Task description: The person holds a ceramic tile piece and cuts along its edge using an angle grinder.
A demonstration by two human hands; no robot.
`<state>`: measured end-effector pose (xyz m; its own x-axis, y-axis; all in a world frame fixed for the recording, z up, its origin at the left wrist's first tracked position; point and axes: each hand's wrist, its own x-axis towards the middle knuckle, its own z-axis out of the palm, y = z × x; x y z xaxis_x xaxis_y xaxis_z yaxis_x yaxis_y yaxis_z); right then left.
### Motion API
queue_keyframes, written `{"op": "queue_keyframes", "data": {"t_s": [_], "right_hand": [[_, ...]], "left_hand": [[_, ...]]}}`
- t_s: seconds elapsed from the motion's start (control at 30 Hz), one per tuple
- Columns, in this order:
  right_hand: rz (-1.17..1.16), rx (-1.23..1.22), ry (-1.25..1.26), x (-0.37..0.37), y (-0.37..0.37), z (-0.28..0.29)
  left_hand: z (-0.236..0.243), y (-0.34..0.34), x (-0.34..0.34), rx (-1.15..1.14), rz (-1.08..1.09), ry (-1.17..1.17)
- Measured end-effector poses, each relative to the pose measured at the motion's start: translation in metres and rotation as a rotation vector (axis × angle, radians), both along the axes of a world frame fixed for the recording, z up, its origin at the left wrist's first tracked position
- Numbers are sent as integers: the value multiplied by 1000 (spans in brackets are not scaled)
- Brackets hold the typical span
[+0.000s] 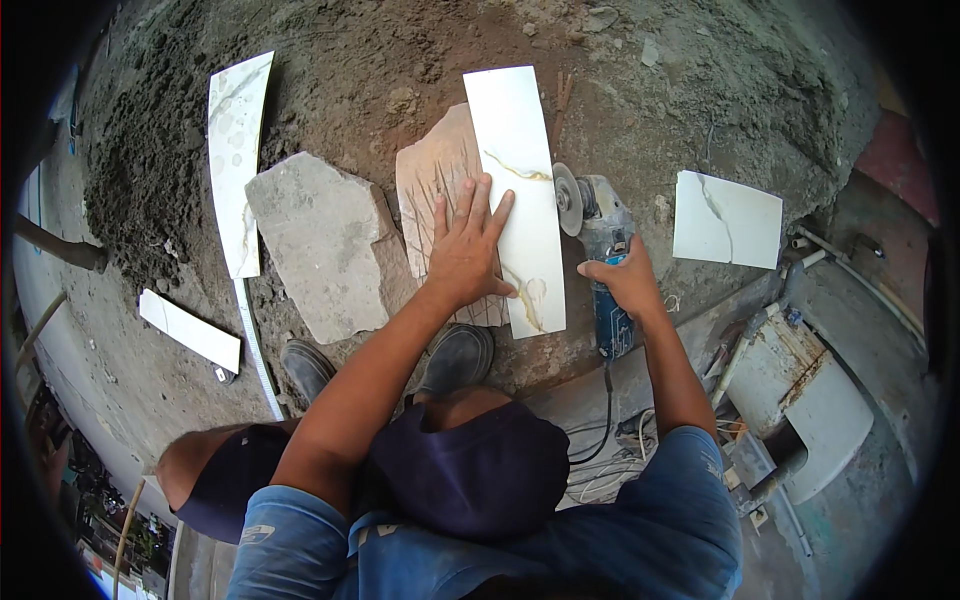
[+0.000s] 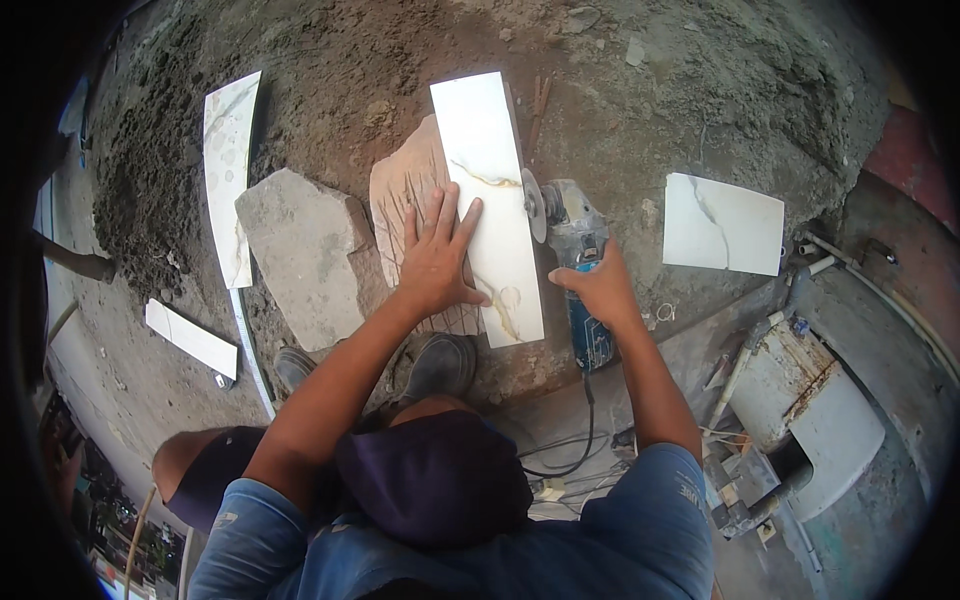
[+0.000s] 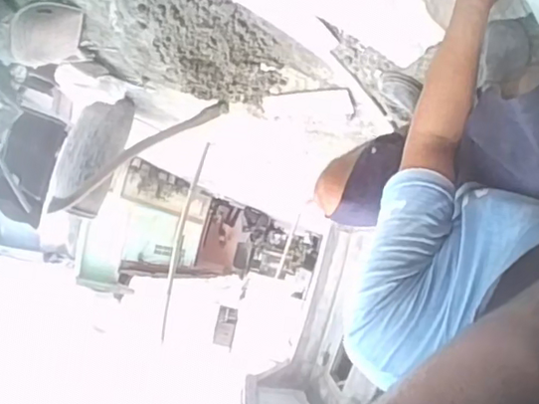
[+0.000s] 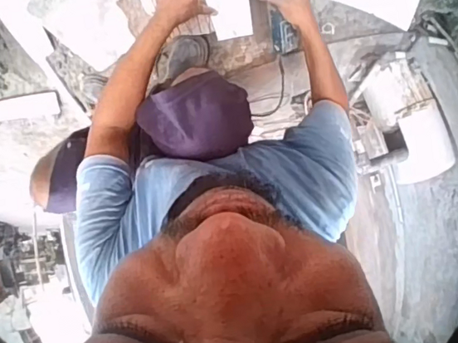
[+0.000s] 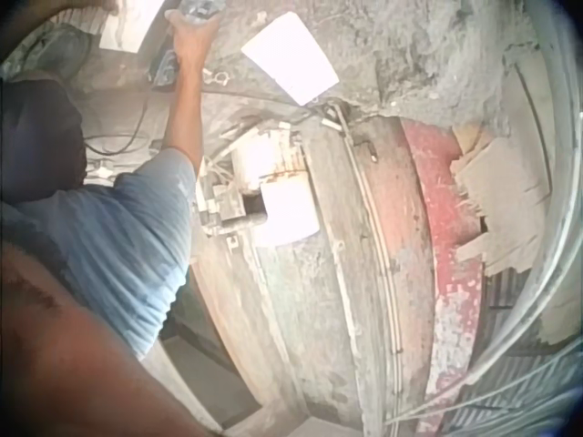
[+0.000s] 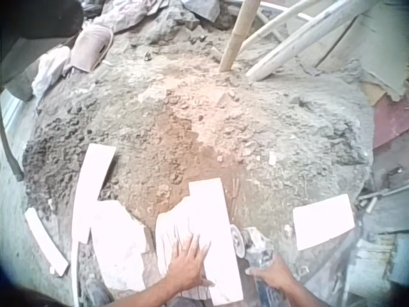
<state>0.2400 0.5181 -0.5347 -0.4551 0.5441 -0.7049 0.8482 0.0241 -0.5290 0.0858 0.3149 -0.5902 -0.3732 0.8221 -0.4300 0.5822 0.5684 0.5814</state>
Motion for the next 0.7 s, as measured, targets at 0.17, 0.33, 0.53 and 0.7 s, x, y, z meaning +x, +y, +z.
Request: {"op": "queue_keyframes", "data": {"t_s": [0.17, 0.33, 0.53, 0.7], "right_hand": [[-36, -13, 15, -5, 7, -9], [-34, -19, -7, -26, 9, -4], [-44, -33, 32, -35, 18, -11], [-42, -34, 44, -48, 22, -13]], "left_hand": [[-1, 0, 0, 14, 3, -8], [-3, -3, 0, 35, 5, 2], [-2, -1, -1, 68, 15, -2], [-3, -1, -1, 65, 22, -7]]}}
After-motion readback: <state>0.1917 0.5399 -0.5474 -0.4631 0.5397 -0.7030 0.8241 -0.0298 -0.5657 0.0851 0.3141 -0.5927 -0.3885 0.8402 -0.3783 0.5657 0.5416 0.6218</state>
